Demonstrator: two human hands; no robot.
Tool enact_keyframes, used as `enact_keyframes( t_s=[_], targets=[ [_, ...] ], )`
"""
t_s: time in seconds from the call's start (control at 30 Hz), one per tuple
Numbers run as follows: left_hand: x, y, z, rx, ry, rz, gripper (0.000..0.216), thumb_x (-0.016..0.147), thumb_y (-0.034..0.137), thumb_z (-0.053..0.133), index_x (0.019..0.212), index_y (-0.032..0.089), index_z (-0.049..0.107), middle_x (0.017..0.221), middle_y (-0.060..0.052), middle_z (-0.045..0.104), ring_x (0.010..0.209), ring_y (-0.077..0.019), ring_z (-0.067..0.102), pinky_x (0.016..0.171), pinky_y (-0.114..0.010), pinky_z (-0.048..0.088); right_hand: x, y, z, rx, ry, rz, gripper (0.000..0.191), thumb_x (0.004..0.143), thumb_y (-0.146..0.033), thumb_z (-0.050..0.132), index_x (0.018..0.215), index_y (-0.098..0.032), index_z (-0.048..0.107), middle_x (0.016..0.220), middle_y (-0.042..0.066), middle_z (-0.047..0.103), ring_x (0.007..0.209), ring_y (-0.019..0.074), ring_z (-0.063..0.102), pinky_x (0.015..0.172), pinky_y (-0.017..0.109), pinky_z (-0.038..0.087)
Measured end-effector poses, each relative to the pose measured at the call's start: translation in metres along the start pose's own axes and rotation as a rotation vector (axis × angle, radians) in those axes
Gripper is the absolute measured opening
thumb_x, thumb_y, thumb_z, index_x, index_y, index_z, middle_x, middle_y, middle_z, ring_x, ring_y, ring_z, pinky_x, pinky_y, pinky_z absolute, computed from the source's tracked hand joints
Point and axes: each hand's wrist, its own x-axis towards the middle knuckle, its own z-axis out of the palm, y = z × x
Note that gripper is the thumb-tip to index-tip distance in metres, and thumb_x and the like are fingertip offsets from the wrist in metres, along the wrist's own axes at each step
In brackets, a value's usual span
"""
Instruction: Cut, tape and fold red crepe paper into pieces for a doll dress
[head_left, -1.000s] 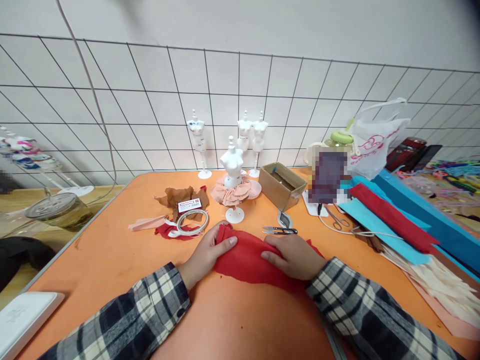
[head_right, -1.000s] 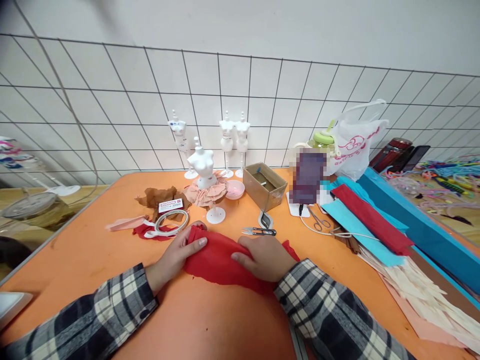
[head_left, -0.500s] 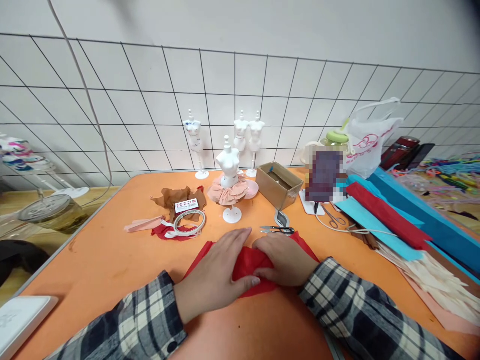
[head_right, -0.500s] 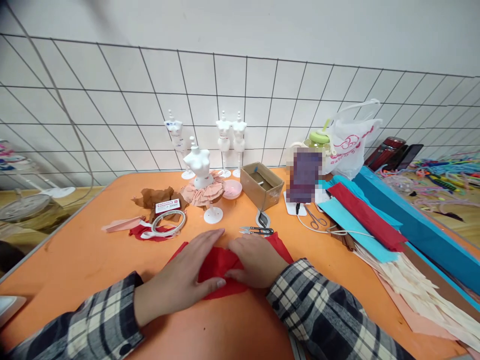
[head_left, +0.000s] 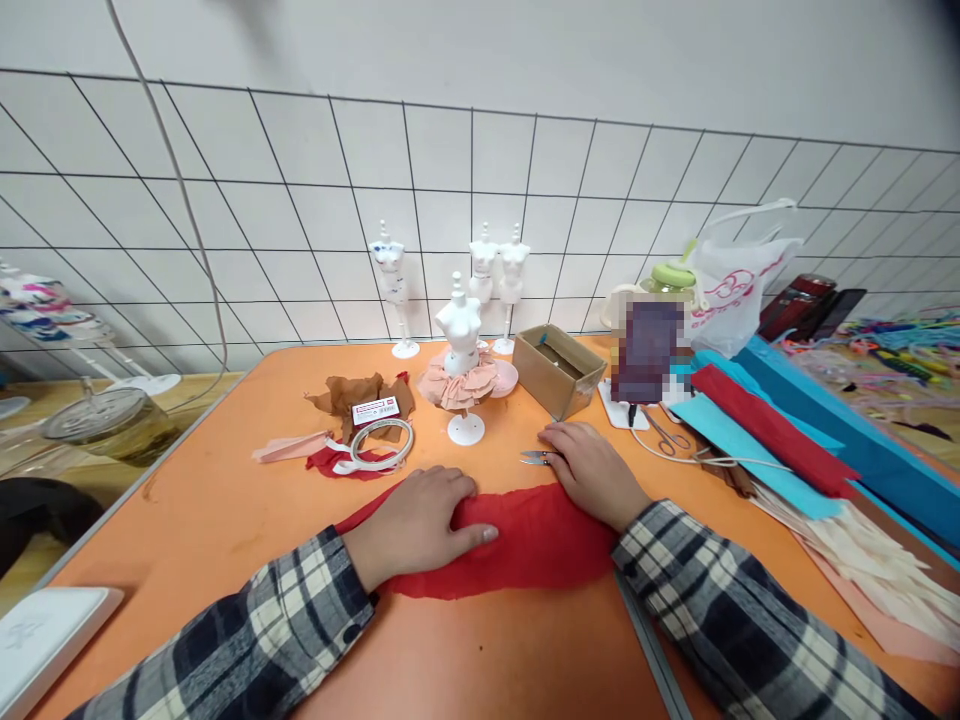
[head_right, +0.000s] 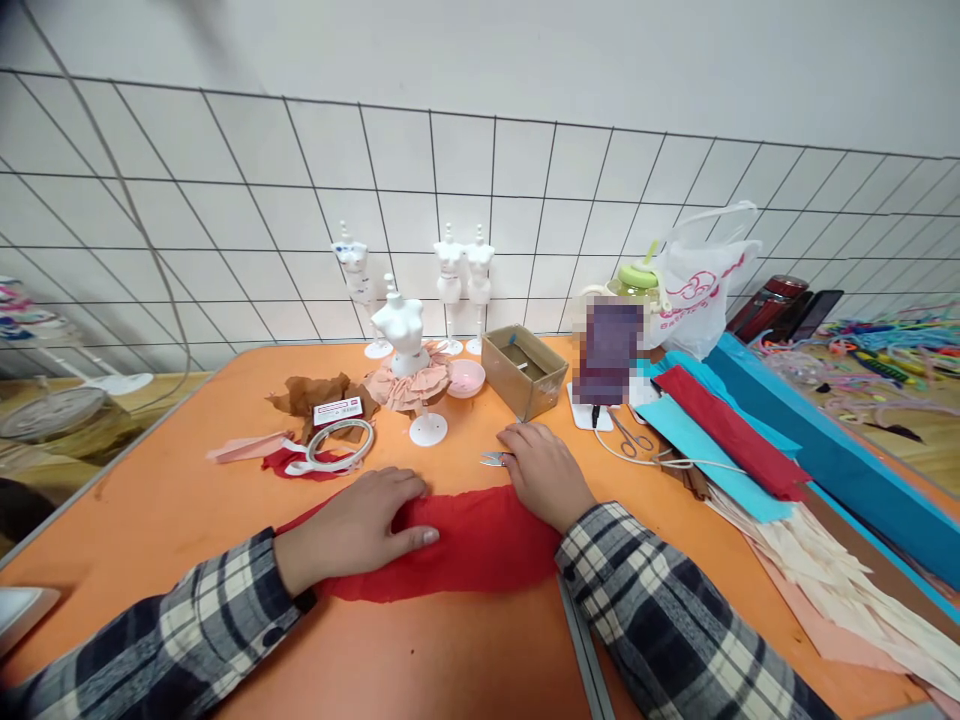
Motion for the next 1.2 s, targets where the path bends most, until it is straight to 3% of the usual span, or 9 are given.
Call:
enact_keyframes(
  t_s=[0.17, 0.27, 0.37, 0.53, 0.6, 0.7, 0.83, 1.0, 1.2],
  targets=[
    [0.006, -0.010, 0.012, 0.050, 0.044, 0.021, 0.027, 0.089, 0.044, 0.053, 0.095, 0.019, 0.063, 0.091, -0.008, 0.066, 0.088, -0.0249, 0.061, 0.081, -0.037, 0.041, 0.000, 0.005, 0.007, -0.071, -0.113, -0.046, 0.029, 0.096, -0.020, 0.044, 0.118, -0.020, 0.063, 0.115, 0.009, 0.067, 0.105, 0.0251, 0.059, 0.092, 0.040, 0.044],
    [0.008, -0.015, 0.016, 0.040, 0.059, 0.027, 0.027, 0.089, 0.044, 0.055, 0.094, 0.019, 0.063, 0.088, -0.007, 0.066, 0.084, -0.0236, 0.061, 0.080, -0.036, 0.042, -0.001, 0.006, 0.008, -0.077, -0.090, -0.031, 0.033, 0.094, -0.017, 0.046, 0.124, -0.018, 0.060, 0.108, 0.010, 0.067, 0.101, 0.0243, 0.060, 0.088, 0.037, 0.045],
    [0.008, -0.016, 0.017, 0.030, 0.072, 0.032, 0.026, 0.088, 0.044, 0.055, 0.091, 0.019, 0.063, 0.086, -0.006, 0.066, 0.083, -0.0229, 0.061, 0.080, -0.035, 0.041, -0.001, 0.005, 0.004, -0.050, -0.072, -0.001, 0.028, 0.094, -0.017, 0.046, 0.113, -0.019, 0.066, 0.099, 0.010, 0.067, 0.096, 0.0234, 0.061, 0.082, 0.034, 0.047],
    [0.011, -0.019, 0.013, 0.094, 0.178, -0.051, 0.031, 0.093, 0.041, 0.047, 0.077, 0.018, 0.061, 0.079, -0.007, 0.064, 0.078, -0.0226, 0.057, 0.072, -0.034, 0.040, -0.003, -0.009, -0.009, 0.306, 0.191, 0.118, 0.026, 0.098, -0.027, 0.037, 0.113, -0.020, 0.057, 0.106, 0.010, 0.068, 0.098, 0.0219, 0.064, 0.086, 0.037, 0.049],
    [0.012, -0.022, 0.011, 0.103, 0.215, -0.092, 0.034, 0.094, 0.041, 0.045, 0.075, 0.018, 0.060, 0.078, -0.008, 0.063, 0.076, -0.0224, 0.056, 0.069, -0.034, 0.040, -0.005, -0.018, -0.007, 0.597, 0.109, 0.210, 0.027, 0.099, -0.034, 0.034, 0.117, -0.021, 0.049, 0.096, 0.007, 0.071, 0.079, 0.0186, 0.067, 0.073, 0.034, 0.053],
    [0.014, -0.025, 0.008, 0.087, 0.214, -0.095, 0.034, 0.094, 0.041, 0.044, 0.075, 0.017, 0.061, 0.077, -0.007, 0.063, 0.075, -0.0215, 0.056, 0.070, -0.034, 0.040, -0.006, -0.023, 0.004, 0.957, -0.209, 0.295, 0.031, 0.096, -0.044, 0.037, 0.114, -0.021, 0.046, 0.083, 0.003, 0.070, 0.060, 0.0142, 0.065, 0.054, 0.027, 0.050],
    [0.014, -0.027, 0.007, 0.125, 0.200, -0.086, 0.037, 0.095, 0.044, 0.043, 0.077, 0.018, 0.062, 0.080, -0.008, 0.064, 0.077, -0.0225, 0.057, 0.072, -0.034, 0.039, -0.002, -0.012, 0.014, 1.028, -0.390, 0.408, 0.033, 0.088, -0.050, 0.051, 0.099, -0.020, 0.048, 0.069, -0.001, 0.067, 0.057, 0.0120, 0.064, 0.054, 0.023, 0.049],
    [0.012, -0.033, 0.002, 0.066, 0.111, -0.121, 0.039, 0.086, 0.056, 0.050, 0.082, 0.020, 0.064, 0.080, -0.007, 0.067, 0.075, -0.0238, 0.060, 0.065, -0.031, 0.037, 0.001, -0.003, 0.009, 1.021, -0.388, 0.460, 0.031, 0.086, -0.050, 0.052, 0.094, -0.020, 0.048, 0.064, -0.003, 0.064, 0.052, 0.0110, 0.060, 0.048, 0.021, 0.045],
    [0.006, -0.048, -0.019, -0.189, -0.157, -0.164, 0.030, 0.081, 0.048, 0.057, 0.072, 0.020, 0.064, 0.069, -0.001, 0.066, 0.064, -0.0192, 0.059, 0.055, -0.025, 0.033, -0.001, -0.008, 0.009, 0.881, -0.334, 0.367, 0.024, 0.089, -0.042, 0.047, 0.099, -0.021, 0.051, 0.065, -0.004, 0.060, 0.049, 0.0097, 0.055, 0.046, 0.021, 0.043]
  ],
)
